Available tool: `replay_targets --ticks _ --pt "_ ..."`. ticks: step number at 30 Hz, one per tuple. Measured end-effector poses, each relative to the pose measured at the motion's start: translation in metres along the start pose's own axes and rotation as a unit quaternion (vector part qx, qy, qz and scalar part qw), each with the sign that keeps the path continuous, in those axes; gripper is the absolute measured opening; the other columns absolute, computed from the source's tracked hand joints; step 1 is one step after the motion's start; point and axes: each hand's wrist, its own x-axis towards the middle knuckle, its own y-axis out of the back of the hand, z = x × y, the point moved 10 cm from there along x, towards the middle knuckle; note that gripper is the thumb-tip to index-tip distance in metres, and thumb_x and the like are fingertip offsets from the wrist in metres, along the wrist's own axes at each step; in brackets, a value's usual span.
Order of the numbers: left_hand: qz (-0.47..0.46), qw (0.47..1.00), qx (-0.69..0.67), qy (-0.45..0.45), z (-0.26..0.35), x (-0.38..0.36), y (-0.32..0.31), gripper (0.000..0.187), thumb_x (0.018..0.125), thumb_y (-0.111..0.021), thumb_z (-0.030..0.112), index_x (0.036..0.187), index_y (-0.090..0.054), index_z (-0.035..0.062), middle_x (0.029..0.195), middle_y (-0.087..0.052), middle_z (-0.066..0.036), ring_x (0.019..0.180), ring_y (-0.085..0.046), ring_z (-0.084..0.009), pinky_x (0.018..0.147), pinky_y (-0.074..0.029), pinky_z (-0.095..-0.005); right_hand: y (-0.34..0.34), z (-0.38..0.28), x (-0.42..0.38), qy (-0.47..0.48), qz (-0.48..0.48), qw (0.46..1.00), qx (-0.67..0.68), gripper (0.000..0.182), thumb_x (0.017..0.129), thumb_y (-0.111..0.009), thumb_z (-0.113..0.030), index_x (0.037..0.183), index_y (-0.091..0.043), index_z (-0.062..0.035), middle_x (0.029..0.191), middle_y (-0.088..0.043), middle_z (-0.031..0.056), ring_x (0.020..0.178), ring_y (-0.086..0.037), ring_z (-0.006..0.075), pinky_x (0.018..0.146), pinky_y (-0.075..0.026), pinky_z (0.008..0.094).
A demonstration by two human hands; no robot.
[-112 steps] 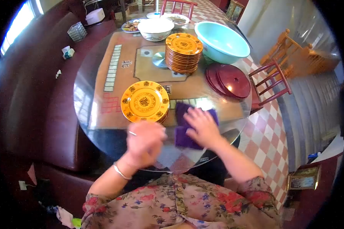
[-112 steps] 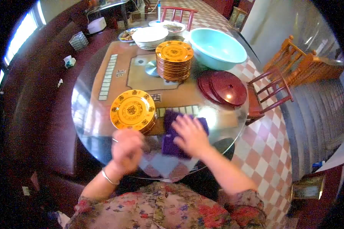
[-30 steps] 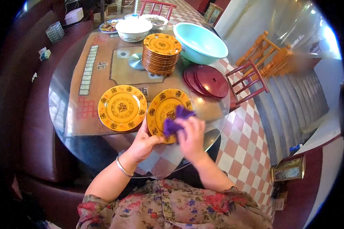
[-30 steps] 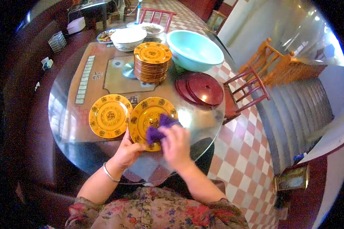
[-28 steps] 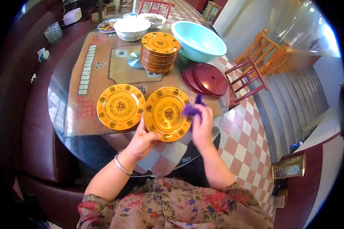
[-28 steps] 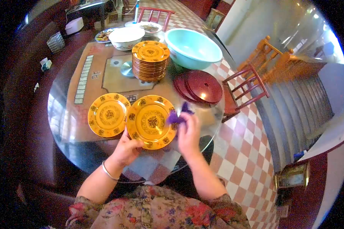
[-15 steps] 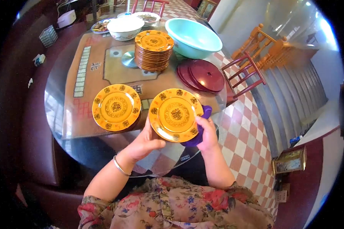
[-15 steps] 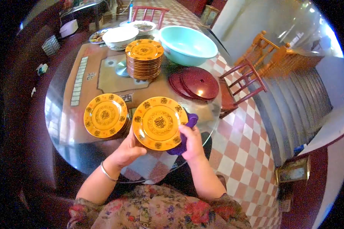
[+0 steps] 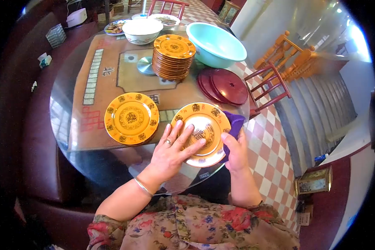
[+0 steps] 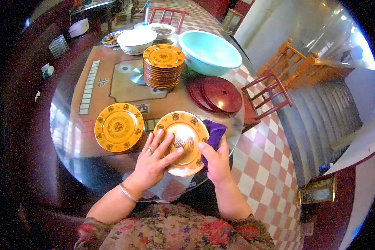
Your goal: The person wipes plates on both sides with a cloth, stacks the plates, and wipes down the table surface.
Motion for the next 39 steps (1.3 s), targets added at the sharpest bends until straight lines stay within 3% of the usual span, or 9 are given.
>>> replay_targets --ticks 3,6,9,11,18,21,23,27,39 --pt "0.012 0.977 -0.207 0.045 -0.015 -0.01 -0.015 0.065 0.077 -0.061 -0.005 0.136 -0.049 0.0176 0.132 -0.053 -0.018 0.122 -0.052 -0.0354 0.1 -0.045 -0.0441 -0.023 0.011 -0.007 0.043 -0.021 0.997 0.068 0.05 0.095 -0.057 -0.021 0.136 -0.039 0.0007 0.128 -0.053 0.0126 0.116 -0.053 0.0211 0.103 -0.04 0.0381" --pt "0.01 0.804 -0.562 0.197 -0.032 -0.03 -0.047 0.039 0.088 -0.058 -0.003 0.125 -0.051 0.0046 0.117 -0.057 -0.008 0.107 -0.055 -0.0186 0.095 -0.045 -0.0351 -0.084 -0.003 -0.043 0.276 -0.112 0.896 -0.33 0.046 0.09 -0.06 -0.025 0.129 -0.051 -0.0022 0.129 -0.05 0.0178 0.115 -0.05 0.0308 0.101 -0.037 0.0431" --pt "-0.085 0.85 -0.49 0.176 -0.039 -0.042 -0.058 0.039 0.092 -0.057 0.001 0.129 -0.046 0.0037 0.12 -0.056 -0.005 0.113 -0.051 -0.0134 0.098 -0.043 -0.0322 -0.104 0.002 -0.038 0.342 -0.124 0.771 -0.523 0.039 0.073 -0.065 -0.01 0.112 -0.065 -0.0093 0.118 -0.052 0.0209 0.109 -0.048 0.0382 0.096 -0.037 0.0447" --pt "-0.081 0.676 -0.7 0.217 -0.025 -0.035 -0.063 0.038 0.093 -0.056 0.002 0.129 -0.045 0.0028 0.121 -0.056 -0.005 0.115 -0.05 -0.013 0.101 -0.042 -0.0323 -0.085 -0.013 0.003 0.28 -0.052 0.801 -0.527 0.044 0.067 -0.056 0.002 0.11 -0.059 -0.0072 0.112 -0.054 0.0182 0.107 -0.049 0.039 0.095 -0.038 0.045" --pt "-0.09 0.62 -0.734 0.26 -0.028 -0.035 -0.065 0.037 0.092 -0.056 0.002 0.128 -0.046 0.0032 0.117 -0.057 -0.005 0.112 -0.053 -0.0147 0.1 -0.043 -0.0339 -0.086 -0.019 -0.008 0.372 -0.078 0.777 -0.502 0.038 0.073 -0.068 -0.018 0.107 -0.058 -0.005 0.11 -0.057 0.0148 0.102 -0.053 0.0339 0.091 -0.039 0.0458" --pt "-0.053 0.826 -0.547 0.121 -0.035 -0.042 -0.056 0.039 0.083 -0.06 -0.003 0.12 -0.051 0.0059 0.109 -0.058 -0.004 0.107 -0.054 -0.0158 0.095 -0.046 -0.0342 -0.125 0.003 -0.049 0.372 -0.193 0.736 -0.532 0.043 0.06 -0.07 -0.016 0.102 -0.062 -0.0073 0.107 -0.056 0.0124 0.1 -0.05 0.0324 0.09 -0.038 0.0441" --pt "-0.051 0.829 -0.529 0.174 -0.038 -0.037 -0.056 0.03 0.084 -0.058 -0.003 0.113 -0.056 0.0043 0.108 -0.058 -0.006 0.108 -0.052 -0.015 0.095 -0.043 -0.0324 -0.112 0.0 -0.031 0.382 -0.127 0.702 -0.587 0.043 0.061 -0.066 -0.009 0.104 -0.06 -0.0086 0.104 -0.052 0.0135 0.099 -0.048 0.0351 0.089 -0.038 0.0454" --pt "-0.094 0.724 -0.646 0.223 -0.023 -0.035 -0.068 0.037 0.092 -0.056 0.002 0.128 -0.048 0.0022 0.116 -0.058 -0.003 0.106 -0.054 -0.0142 0.097 -0.042 -0.0312 -0.044 -0.02 0.054 0.278 -0.001 0.836 -0.472 0.031 0.077 -0.06 -0.012 0.107 -0.055 -0.0033 0.105 -0.054 0.0215 0.097 -0.049 0.0405 0.09 -0.037 0.0494" --pt "0.05 0.484 -0.792 0.368 -0.052 -0.047 -0.072 0.053 0.102 -0.033 0.047 0.134 -0.045 0.0072 0.131 -0.054 -0.005 0.119 -0.053 -0.0187 0.101 -0.044 -0.0366 -0.072 0.009 -0.042 0.433 -0.061 0.702 -0.563 0.034 0.068 -0.063 -0.011 0.1 -0.055 -0.0061 0.104 -0.055 0.0153 0.093 -0.052 0.0332 0.083 -0.038 0.0432"
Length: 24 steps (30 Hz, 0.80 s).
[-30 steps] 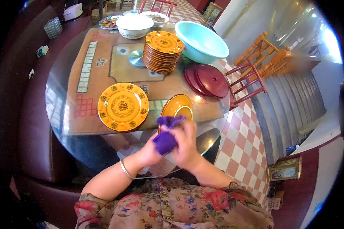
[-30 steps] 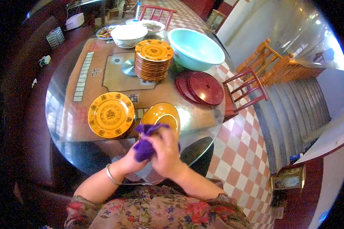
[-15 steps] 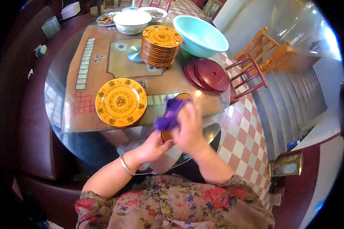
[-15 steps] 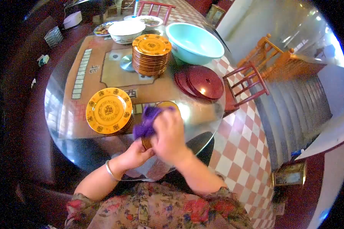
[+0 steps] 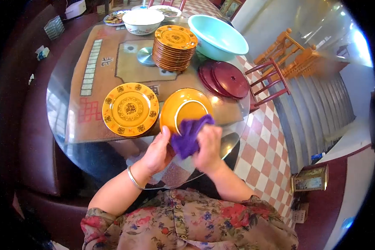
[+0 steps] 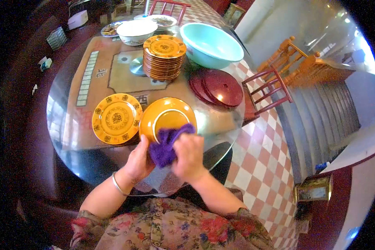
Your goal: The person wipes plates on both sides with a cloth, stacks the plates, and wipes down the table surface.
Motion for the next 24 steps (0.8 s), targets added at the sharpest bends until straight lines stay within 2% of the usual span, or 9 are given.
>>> replay_targets --ticks 4,10,11,13,15,18,22,23,24 --pt "-0.022 1.0 -0.006 0.008 0.008 -0.004 -0.015 0.057 0.101 -0.03 0.05 0.143 -0.035 0.0116 0.138 -0.049 -0.006 0.125 -0.05 -0.0221 0.103 -0.043 -0.0444 0.013 0.063 0.019 -0.168 0.059 0.977 0.121 0.028 0.073 -0.057 -0.002 0.1 -0.053 -0.0028 0.104 -0.054 0.0174 0.097 -0.05 0.0375 0.089 -0.038 0.046" --pt "-0.035 0.999 0.019 0.025 0.013 -0.007 -0.017 0.062 0.101 -0.028 0.05 0.141 -0.034 0.003 0.135 -0.049 -0.011 0.121 -0.052 -0.0222 0.103 -0.044 -0.0378 0.004 -0.039 0.009 -0.013 -0.067 0.993 0.094 0.036 0.059 -0.061 -0.002 0.094 -0.06 -0.0093 0.103 -0.058 0.0098 0.097 -0.053 0.0304 0.088 -0.038 0.0431" --pt "-0.041 0.999 0.022 0.012 0.012 -0.006 -0.018 0.063 0.102 -0.028 0.05 0.139 -0.036 0.0004 0.133 -0.051 -0.012 0.119 -0.053 -0.0216 0.103 -0.043 -0.0342 0.003 -0.034 0.011 -0.02 -0.067 0.994 0.086 0.036 0.059 -0.061 -0.002 0.093 -0.06 -0.0101 0.102 -0.058 0.0088 0.098 -0.054 0.0299 0.087 -0.038 0.0431" --pt "-0.045 0.998 0.031 0.027 -0.001 -0.004 -0.009 0.061 0.1 -0.031 0.052 0.139 -0.038 0.0046 0.133 -0.051 -0.009 0.121 -0.053 -0.0215 0.101 -0.045 -0.039 0.008 -0.005 0.026 -0.045 -0.029 0.996 0.07 0.036 0.06 -0.059 0.003 0.093 -0.061 -0.0107 0.102 -0.059 0.0085 0.101 -0.055 0.0301 0.088 -0.039 0.0419" --pt "-0.048 0.997 0.046 0.032 0.0 -0.006 -0.015 0.063 0.099 -0.034 0.055 0.141 -0.036 0.0087 0.135 -0.051 -0.007 0.123 -0.052 -0.0215 0.099 -0.046 -0.0428 0.02 0.044 0.045 -0.149 0.017 0.984 0.096 0.032 0.065 -0.054 0.009 0.094 -0.057 -0.003 0.099 -0.057 0.0142 0.1 -0.054 0.0346 0.089 -0.041 0.0424" --pt "-0.028 0.997 0.055 0.052 -0.007 -0.003 -0.01 0.063 0.099 -0.034 0.055 0.142 -0.035 0.0093 0.137 -0.05 -0.008 0.123 -0.052 -0.0218 0.1 -0.045 -0.042 0.022 0.084 0.04 -0.2 0.045 0.975 0.088 0.027 0.072 -0.062 0.0 0.098 -0.055 -0.0004 0.102 -0.055 0.0169 0.097 -0.053 0.0359 0.09 -0.041 0.0431" --pt "-0.109 0.988 0.076 0.077 -0.008 -0.007 -0.021 0.047 0.098 -0.054 0.032 0.138 -0.041 0.0103 0.131 -0.052 -0.005 0.12 -0.052 -0.0179 0.1 -0.045 -0.0388 0.013 0.012 0.026 -0.095 -0.003 0.988 0.124 0.037 0.065 -0.068 -0.004 0.101 -0.058 -0.004 0.108 -0.058 0.0141 0.098 -0.054 0.0339 0.09 -0.041 0.0447" --pt "-0.114 0.988 0.108 -0.003 -0.008 -0.006 -0.013 0.046 0.094 -0.06 0.019 0.135 -0.044 0.0099 0.128 -0.052 -0.004 0.119 -0.051 -0.0161 0.099 -0.045 -0.0371 0.007 -0.009 0.025 -0.062 -0.03 0.987 0.146 0.038 0.064 -0.068 -0.004 0.101 -0.059 -0.006 0.109 -0.059 0.0126 0.098 -0.055 0.0325 0.09 -0.041 0.044" --pt "-0.139 0.937 0.316 -0.045 -0.002 0.001 -0.014 0.047 0.093 -0.061 0.017 0.135 -0.043 0.0074 0.128 -0.052 -0.004 0.118 -0.05 -0.0157 0.099 -0.044 -0.034 0.003 -0.025 0.023 -0.031 -0.053 0.984 0.168 0.04 0.062 -0.068 -0.003 0.101 -0.06 -0.0079 0.11 -0.06 0.011 0.099 -0.055 0.0311 0.091 -0.041 0.0433"
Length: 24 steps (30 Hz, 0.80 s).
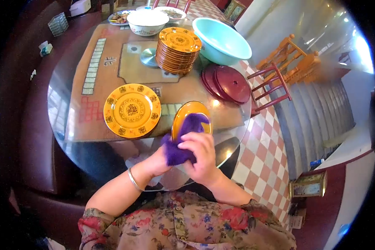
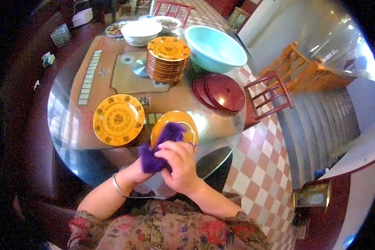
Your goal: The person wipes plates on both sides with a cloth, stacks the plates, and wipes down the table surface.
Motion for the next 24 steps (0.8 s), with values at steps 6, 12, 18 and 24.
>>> replay_targets --ticks 6,12,18,24 --pt "-0.05 0.989 -0.136 0.034 0.005 -0.002 -0.02 0.047 0.095 -0.058 0.015 0.137 -0.04 0.0027 0.132 -0.052 -0.006 0.123 -0.047 -0.0181 0.108 -0.036 -0.0373 0.042 0.068 0.04 -0.085 0.075 0.991 -0.071 0.033 0.069 -0.065 -0.002 0.101 -0.059 -0.0053 0.098 -0.059 0.0127 0.097 -0.054 0.0329 0.09 -0.041 0.0427" --pt "0.014 0.954 -0.295 0.061 0.006 -0.003 -0.008 0.049 0.096 -0.059 0.026 0.136 -0.041 0.005 0.131 -0.052 -0.004 0.122 -0.049 -0.0171 0.105 -0.039 -0.0366 0.033 0.055 -0.008 -0.107 0.149 0.979 -0.083 0.031 0.073 -0.066 -0.009 0.101 -0.056 -0.001 0.102 -0.056 0.0152 0.091 -0.052 0.0344 0.083 -0.041 0.0434" --pt "0.079 0.942 -0.324 0.042 0.005 -0.004 0.001 0.046 0.099 -0.049 0.037 0.134 -0.045 0.008 0.129 -0.055 -0.005 0.116 -0.054 -0.0177 0.1 -0.044 -0.0377 0.019 0.025 -0.005 -0.027 0.071 0.992 -0.101 0.033 0.06 -0.06 -0.001 0.093 -0.058 -0.0077 0.099 -0.056 0.013 0.092 -0.052 0.0333 0.084 -0.037 0.0435" --pt "0.041 0.943 -0.33 0.009 0.025 -0.003 0.001 0.048 0.095 -0.06 0.025 0.138 -0.042 0.0095 0.131 -0.054 -0.006 0.123 -0.052 -0.0204 0.105 -0.041 -0.0407 0.05 0.059 0.028 -0.085 0.152 0.984 -0.04 0.033 0.072 -0.062 -0.001 0.104 -0.054 -0.0029 0.108 -0.055 0.0164 0.104 -0.053 0.034 0.093 -0.041 0.0431"
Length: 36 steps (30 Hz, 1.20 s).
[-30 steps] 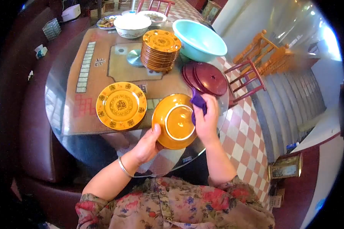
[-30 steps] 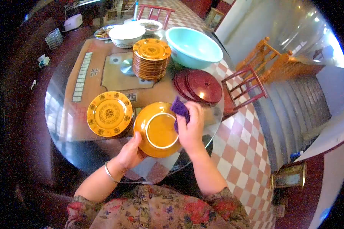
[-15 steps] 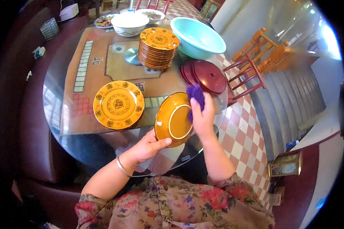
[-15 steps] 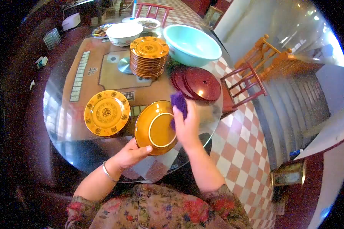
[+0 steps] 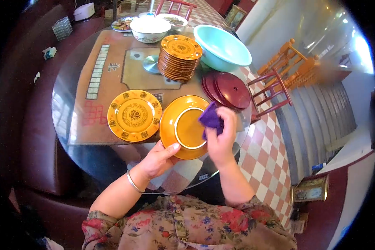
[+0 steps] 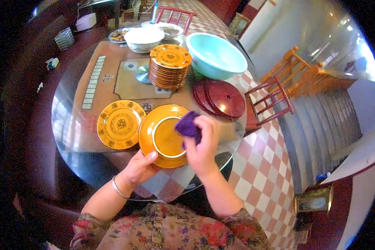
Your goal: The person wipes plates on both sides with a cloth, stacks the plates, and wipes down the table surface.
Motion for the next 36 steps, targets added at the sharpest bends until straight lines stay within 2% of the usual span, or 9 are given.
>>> replay_targets --ticks 4,6,7,13,16,21,26,29,36 --pt "0.0 0.983 0.178 -0.035 0.008 0.0 0.015 0.046 0.092 -0.06 0.007 0.135 -0.046 0.0112 0.127 -0.054 -0.006 0.115 -0.053 -0.016 0.1 -0.045 -0.0347 -0.048 -0.084 -0.032 0.138 -0.197 0.969 0.051 0.04 0.063 -0.067 -0.005 0.101 -0.059 -0.0089 0.108 -0.059 0.0103 0.104 -0.053 0.0315 0.091 -0.041 0.0422" --pt "0.035 0.998 0.056 -0.002 0.004 -0.005 0.018 0.041 0.091 -0.059 0.004 0.131 -0.05 0.0083 0.122 -0.056 -0.004 0.112 -0.053 -0.0146 0.097 -0.046 -0.0318 -0.055 -0.088 -0.028 0.174 -0.19 0.966 0.021 0.033 0.06 -0.062 -0.001 0.093 -0.062 -0.0068 0.099 -0.061 0.0107 0.099 -0.053 0.0317 0.089 -0.041 0.0421" --pt "0.015 0.962 0.263 -0.068 0.011 -0.004 0.015 0.036 0.091 -0.059 0.004 0.126 -0.052 0.0042 0.119 -0.057 -0.003 0.113 -0.053 -0.0144 0.097 -0.046 -0.0314 -0.055 -0.076 -0.014 0.16 -0.188 0.969 0.016 0.034 0.06 -0.061 0.0 0.093 -0.063 -0.0066 0.099 -0.061 0.0109 0.098 -0.053 0.0311 0.089 -0.041 0.0417" --pt "-0.032 0.995 0.095 -0.01 0.0 0.001 -0.001 0.052 0.09 -0.062 0.007 0.138 -0.041 0.0062 0.132 -0.054 -0.006 0.123 -0.05 -0.0188 0.105 -0.04 -0.038 -0.036 0.016 0.045 -0.048 -0.115 0.989 0.082 0.013 0.083 -0.059 -0.004 0.095 -0.061 -0.0012 0.099 -0.059 0.0144 0.095 -0.052 0.034 0.087 -0.041 0.0414" --pt "-0.005 0.998 0.054 -0.014 0.003 0.001 0.002 0.052 0.091 -0.064 0.013 0.137 -0.041 0.0074 0.133 -0.053 -0.005 0.122 -0.051 -0.0191 0.103 -0.042 -0.039 -0.022 0.016 0.015 -0.041 -0.009 0.998 0.037 0.019 0.079 -0.062 -0.005 0.098 -0.061 -0.0029 0.102 -0.058 0.0148 0.095 -0.052 0.0347 0.087 -0.041 0.0418" --pt "0.032 0.998 0.045 -0.025 0.005 -0.002 0.033 0.046 0.096 -0.058 0.023 0.137 -0.042 0.0095 0.132 -0.053 -0.006 0.121 -0.052 -0.0203 0.103 -0.043 -0.0408 -0.038 -0.056 -0.047 0.117 -0.12 0.986 0.002 0.041 0.064 -0.061 -0.001 0.105 -0.059 -0.0062 0.103 -0.057 0.0156 0.095 -0.051 0.0381 0.088 -0.04 0.047" --pt "0.041 0.995 0.058 -0.065 0.023 0.001 0.012 0.05 0.096 -0.057 0.022 0.141 -0.037 0.0106 0.137 -0.051 -0.006 0.126 -0.049 -0.0248 0.106 -0.039 -0.0478 -0.034 0.054 0.004 -0.038 0.038 0.995 0.083 0.029 0.077 -0.057 0.001 0.105 -0.057 -0.0038 0.099 -0.058 0.0146 0.092 -0.055 0.0323 0.085 -0.043 0.04" --pt "0.032 0.996 0.057 -0.058 0.022 0.0 0.021 0.056 0.093 -0.06 0.025 0.142 -0.037 0.0108 0.143 -0.045 -0.006 0.129 -0.046 -0.0267 0.107 -0.037 -0.048 -0.062 0.104 0.026 -0.177 0.023 0.935 0.306 0.018 0.095 -0.055 -0.013 0.11 -0.055 -0.0031 0.097 -0.062 0.0024 0.081 -0.056 0.0088 0.075 -0.046 0.0241" --pt "0.13 0.96 0.143 -0.201 0.127 -0.02 -0.016 0.052 0.096 -0.056 0.018 0.143 -0.034 0.0115 0.14 -0.047 -0.006 0.131 -0.044 -0.0268 0.11 -0.035 -0.0457 -0.102 0.137 0.021 -0.235 -0.019 0.855 0.463 0.017 0.094 -0.058 -0.016 0.106 -0.058 -0.003 0.093 -0.061 0.0019 0.083 -0.055 0.0086 0.076 -0.047 0.0253"
